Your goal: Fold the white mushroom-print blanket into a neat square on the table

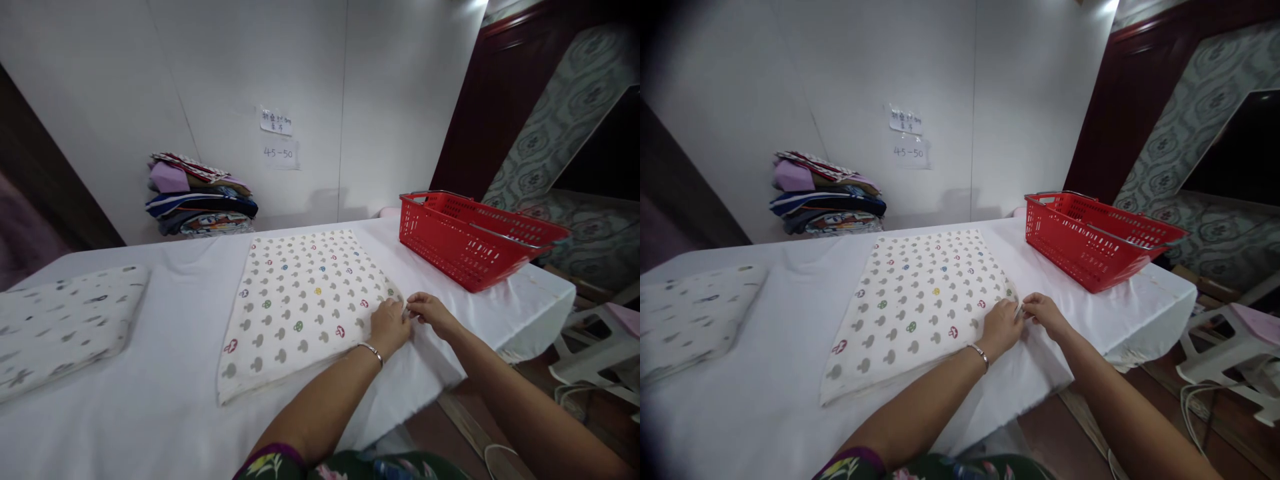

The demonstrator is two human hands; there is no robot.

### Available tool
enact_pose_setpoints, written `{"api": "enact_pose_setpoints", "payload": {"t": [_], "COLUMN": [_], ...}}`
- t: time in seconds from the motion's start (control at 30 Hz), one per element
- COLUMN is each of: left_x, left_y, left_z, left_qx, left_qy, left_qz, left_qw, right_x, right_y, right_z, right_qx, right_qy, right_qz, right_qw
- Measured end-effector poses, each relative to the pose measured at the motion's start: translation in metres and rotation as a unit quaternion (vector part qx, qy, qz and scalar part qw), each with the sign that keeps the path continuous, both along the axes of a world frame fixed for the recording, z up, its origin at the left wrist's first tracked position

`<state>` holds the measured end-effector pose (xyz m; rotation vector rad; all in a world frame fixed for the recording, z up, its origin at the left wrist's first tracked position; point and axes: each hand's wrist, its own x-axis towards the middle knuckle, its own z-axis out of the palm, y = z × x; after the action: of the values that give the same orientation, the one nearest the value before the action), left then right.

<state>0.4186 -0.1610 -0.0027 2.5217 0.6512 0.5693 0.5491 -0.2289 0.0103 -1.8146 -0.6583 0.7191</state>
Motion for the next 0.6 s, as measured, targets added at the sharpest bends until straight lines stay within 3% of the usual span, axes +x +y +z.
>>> {"api": "enact_pose_setpoints", "payload": {"t": [0.1,0.23,0.37,0.6], "left_x": [0.003,0.008,0.01,0.011], "left_y": [0.001,0.008,0.015,0.015], "left_z": [0.003,0.004,0.002,0.001], "left_qx": [0.012,-0.026,-0.055,-0.061], "left_qy": [0.01,0.024,0.003,-0.003], "left_qz": [-0.004,0.011,0.045,0.046], "left_qw": [1.0,0.999,0.997,0.997], "right_x": [0.001,0.006,0.015,0.021], "right_y": [-0.001,-0.005,-0.006,0.015], "right_z": [0.002,0.001,-0.007,-0.013], "right_qx": [0.001,-0.011,-0.085,-0.188], "right_qy": [-0.022,-0.057,-0.081,-0.121], "right_qz": [0.003,-0.004,-0.005,0.044], "right_qw": [1.0,0.998,0.993,0.974]}}
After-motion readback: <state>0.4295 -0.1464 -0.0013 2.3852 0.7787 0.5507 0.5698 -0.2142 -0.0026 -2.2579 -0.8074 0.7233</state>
